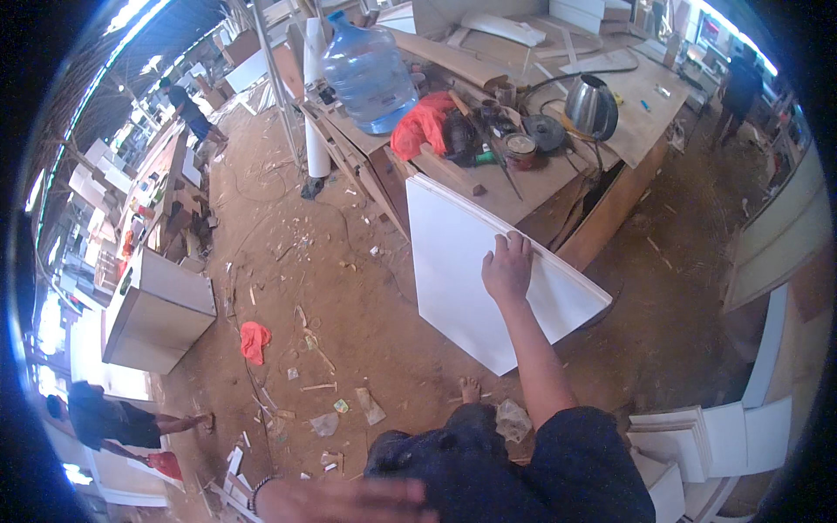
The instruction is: The person positions large white boards on a workbench and cuts them using a table saw. They handle the boards by hand, moving them into position and removing the cut pieces. The person also briefly handles a printed document on the workbench.
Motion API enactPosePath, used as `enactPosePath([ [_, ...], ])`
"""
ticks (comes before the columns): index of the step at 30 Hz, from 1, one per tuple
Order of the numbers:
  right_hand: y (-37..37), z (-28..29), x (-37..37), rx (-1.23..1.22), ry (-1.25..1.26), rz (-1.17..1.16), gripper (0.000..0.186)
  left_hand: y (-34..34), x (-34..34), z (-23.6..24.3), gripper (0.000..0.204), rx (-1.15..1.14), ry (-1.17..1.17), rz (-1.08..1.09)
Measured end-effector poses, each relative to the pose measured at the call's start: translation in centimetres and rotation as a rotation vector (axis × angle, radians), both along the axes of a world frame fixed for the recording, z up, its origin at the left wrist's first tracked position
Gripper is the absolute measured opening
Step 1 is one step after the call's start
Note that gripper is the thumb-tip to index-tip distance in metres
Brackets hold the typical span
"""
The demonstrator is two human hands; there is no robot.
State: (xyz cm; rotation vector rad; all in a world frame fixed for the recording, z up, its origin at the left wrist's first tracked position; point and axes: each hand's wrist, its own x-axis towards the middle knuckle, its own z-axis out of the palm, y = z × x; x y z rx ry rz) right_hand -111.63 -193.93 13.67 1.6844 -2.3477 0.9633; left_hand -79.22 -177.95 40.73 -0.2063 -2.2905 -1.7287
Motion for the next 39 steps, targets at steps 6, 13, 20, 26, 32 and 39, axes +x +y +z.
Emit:
enactPosePath([
  [6,0.9,-0.9,1.2,0.033,0.101,-0.016,0.021,-10.1,-4.4,-5.3,0.065,-0.330,-0.817,0.567],
  [13,0.3,-0.7,2.5,0.002,0.044,-0.083,0.013,-24.7,-5.7,-12.5,0.066,-0.589,-0.942,0.630],
  [20,1.6,-0.2,6.6,-0.059,-0.025,-0.235,0.016,-40.8,-5.8,-19.9,0.102,-0.614,-0.806,0.714],
  [26,2.2,5.9,12.0,0.255,-0.108,-0.412,0.040,-47.8,0.4,-26.8,0.115,-0.261,-1.134,0.207],
  [32,0.2,5.6,16.8,0.487,-0.243,-0.172,0.036,-48.4,8.2,-47.0,0.101,-0.440,-0.936,0.064],
  [39,-1.5,5.4,22.9,0.724,-0.375,-0.006,0.028,-45.2,8.0,-50.8,0.044,-0.371,-0.819,-0.078],
])
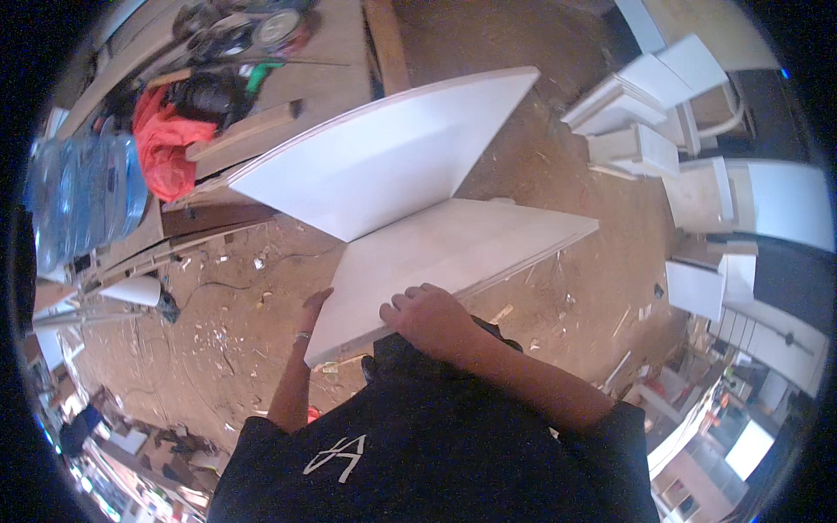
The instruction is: The person positions large white boards on a workbench and cuts them using a table saw. They handle the boards by hand, moving them into position and removing the cut pieces. The person also briefly handles a printed document on the workbench.
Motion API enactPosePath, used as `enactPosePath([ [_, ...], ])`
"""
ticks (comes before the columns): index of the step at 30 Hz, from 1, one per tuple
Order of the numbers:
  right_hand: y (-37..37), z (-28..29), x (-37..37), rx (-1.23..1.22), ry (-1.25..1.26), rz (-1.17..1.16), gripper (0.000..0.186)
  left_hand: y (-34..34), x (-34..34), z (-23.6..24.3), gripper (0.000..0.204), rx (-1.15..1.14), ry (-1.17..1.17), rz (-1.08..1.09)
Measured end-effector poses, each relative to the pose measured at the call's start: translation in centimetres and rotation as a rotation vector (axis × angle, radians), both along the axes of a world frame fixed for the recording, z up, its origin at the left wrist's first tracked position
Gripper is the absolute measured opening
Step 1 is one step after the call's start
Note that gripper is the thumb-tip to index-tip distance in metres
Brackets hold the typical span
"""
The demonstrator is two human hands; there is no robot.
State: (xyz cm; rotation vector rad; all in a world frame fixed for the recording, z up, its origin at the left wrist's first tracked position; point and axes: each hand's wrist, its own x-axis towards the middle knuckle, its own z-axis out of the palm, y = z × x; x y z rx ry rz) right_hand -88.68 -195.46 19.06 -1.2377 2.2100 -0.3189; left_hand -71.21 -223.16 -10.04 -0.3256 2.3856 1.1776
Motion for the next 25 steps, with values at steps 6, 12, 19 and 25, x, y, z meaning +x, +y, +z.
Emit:
enactPosePath([
  [6,8.9,2.2,-0.5,-0.067,0.066,-0.194,0.024,5.4,-3.6,7.7,0.037,-0.318,0.267,-0.286],
  [12,21.0,4.9,-1.6,-0.003,0.386,-0.568,0.029,18.1,-10.4,12.4,0.045,0.042,0.383,-0.303],
  [19,36.2,1.0,-0.4,-0.174,0.518,-0.947,0.033,32.0,-13.4,15.8,0.055,0.116,0.354,-0.469],
  [25,44.5,-3.3,-1.0,-0.377,0.535,-0.977,0.041,36.4,-13.3,7.9,0.052,-0.139,0.219,-0.572],
])
